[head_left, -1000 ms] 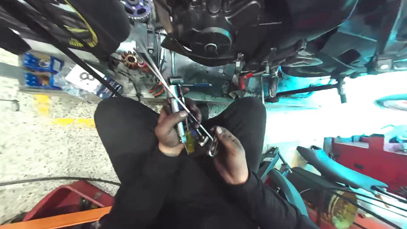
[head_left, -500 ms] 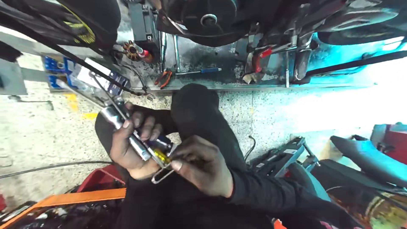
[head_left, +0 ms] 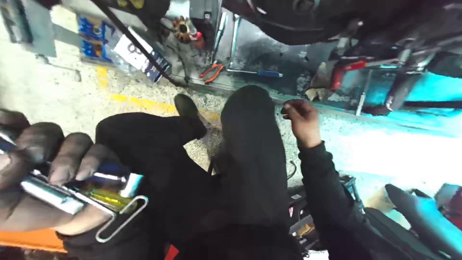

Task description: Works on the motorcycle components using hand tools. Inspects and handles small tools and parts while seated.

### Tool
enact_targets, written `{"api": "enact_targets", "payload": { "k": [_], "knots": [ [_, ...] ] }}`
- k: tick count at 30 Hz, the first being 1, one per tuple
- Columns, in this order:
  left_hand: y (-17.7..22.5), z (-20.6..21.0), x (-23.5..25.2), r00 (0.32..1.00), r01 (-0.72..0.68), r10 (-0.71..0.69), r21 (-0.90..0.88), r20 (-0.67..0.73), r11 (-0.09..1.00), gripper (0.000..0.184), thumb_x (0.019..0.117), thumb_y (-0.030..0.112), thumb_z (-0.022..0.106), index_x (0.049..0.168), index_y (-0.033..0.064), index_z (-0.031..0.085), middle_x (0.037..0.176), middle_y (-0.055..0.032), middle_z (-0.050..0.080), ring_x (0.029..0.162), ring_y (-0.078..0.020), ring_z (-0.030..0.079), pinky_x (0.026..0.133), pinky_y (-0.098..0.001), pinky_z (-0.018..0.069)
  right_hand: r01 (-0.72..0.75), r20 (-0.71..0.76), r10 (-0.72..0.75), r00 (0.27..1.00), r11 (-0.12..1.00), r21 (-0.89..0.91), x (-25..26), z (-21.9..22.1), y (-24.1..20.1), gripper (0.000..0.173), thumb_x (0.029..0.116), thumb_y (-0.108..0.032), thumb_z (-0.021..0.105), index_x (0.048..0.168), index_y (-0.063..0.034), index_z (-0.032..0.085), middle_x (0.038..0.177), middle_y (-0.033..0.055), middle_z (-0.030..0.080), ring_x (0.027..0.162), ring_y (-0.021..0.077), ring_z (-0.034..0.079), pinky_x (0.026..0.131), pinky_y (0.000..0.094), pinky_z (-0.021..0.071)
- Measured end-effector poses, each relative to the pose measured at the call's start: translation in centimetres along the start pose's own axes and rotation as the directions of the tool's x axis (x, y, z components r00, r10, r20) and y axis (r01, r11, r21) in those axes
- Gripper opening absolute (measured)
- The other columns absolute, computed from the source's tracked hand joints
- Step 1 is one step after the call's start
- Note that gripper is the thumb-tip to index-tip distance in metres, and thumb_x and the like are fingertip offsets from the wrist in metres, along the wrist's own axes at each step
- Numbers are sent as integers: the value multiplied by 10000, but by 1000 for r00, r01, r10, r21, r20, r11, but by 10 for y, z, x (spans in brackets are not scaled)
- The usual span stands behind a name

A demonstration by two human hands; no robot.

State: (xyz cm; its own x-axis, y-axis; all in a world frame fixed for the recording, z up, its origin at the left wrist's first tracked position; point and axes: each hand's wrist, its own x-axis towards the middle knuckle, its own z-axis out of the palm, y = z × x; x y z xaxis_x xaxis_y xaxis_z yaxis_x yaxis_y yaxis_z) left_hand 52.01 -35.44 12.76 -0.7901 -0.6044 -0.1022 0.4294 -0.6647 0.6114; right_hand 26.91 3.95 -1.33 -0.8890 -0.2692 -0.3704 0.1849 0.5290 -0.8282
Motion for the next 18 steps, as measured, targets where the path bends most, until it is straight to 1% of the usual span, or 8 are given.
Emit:
{"api": "enact_targets", "payload": {
  "k": [2,3,5,7,9,12,15,18],
  "knots": [
    [2,-26,12,1000,-14,15,-31,17,999,374,999,142,505,1346,4,516,1000,-124,627,713,-241,629,619,-367,587,257,-91,-273,958,954,-155,-7,-4,-40,282,1026,-233,619,1196,-11,655,1073,92,705,939,137,690,857,356,595],
    [-1,-40,18,1000,-10,11,-46,22,999,373,1005,156,498,1350,14,515,1006,-119,625,723,-239,625,634,-372,582,419,-76,-443,893,882,-216,-8,-4,-64,264,1028,-201,617,1179,12,659,1082,103,703,965,142,688,884,356,591],
    [-7,-65,24,1000,3,0,-109,28,994,411,990,144,507,1377,8,481,987,-120,623,702,-234,617,615,-372,577,644,129,-636,761,717,-266,-1,4,-116,255,1025,-172,610,1170,31,665,1106,133,699,995,177,684,901,378,584],
    [-8,-70,31,998,68,-67,-172,10,983,448,972,114,536,1403,9,470,980,-128,627,674,-236,616,595,-367,581,705,399,-586,705,640,-306,21,28,-156,292,1027,-224,592,1193,0,675,1121,117,709,1011,177,689,910,385,588],
    [-5,-60,31,987,124,-144,-229,-76,966,318,953,95,585,1259,10,599,919,-133,663,601,-232,625,544,-357,581,659,589,-375,716,640,-394,58,70,-167,345,1013,-332,598,1217,-70,690,1116,73,731,1028,182,698,924,433,572],
    [-6,-80,15,968,250,-247,-304,49,919,255,1024,171,498,1156,34,668,834,-108,696,620,-232,672,602,-378,602,443,641,55,765,677,-587,138,145,-146,373,999,-365,638,1230,-74,671,1107,120,720,1020,263,698,920,532,549],
    [-11,-57,2,953,244,-273,-198,-133,949,376,1089,170,393,887,65,691,657,-39,640,569,-144,626,576,-287,555,118,361,235,902,671,-732,222,204,-114,489,975,-306,672,1352,-4,597,1304,222,647,1231,364,615,1057,566,469],
    [-24,-49,-5,961,81,-16,228,-276,970,217,1058,110,484,981,155,682,735,45,675,633,-55,646,586,-214,551,-187,-22,248,969,666,-722,287,240,-84,612,905,-279,702,1434,-35,514,1313,221,646,1240,361,622,1014,563,507]
  ]
}}
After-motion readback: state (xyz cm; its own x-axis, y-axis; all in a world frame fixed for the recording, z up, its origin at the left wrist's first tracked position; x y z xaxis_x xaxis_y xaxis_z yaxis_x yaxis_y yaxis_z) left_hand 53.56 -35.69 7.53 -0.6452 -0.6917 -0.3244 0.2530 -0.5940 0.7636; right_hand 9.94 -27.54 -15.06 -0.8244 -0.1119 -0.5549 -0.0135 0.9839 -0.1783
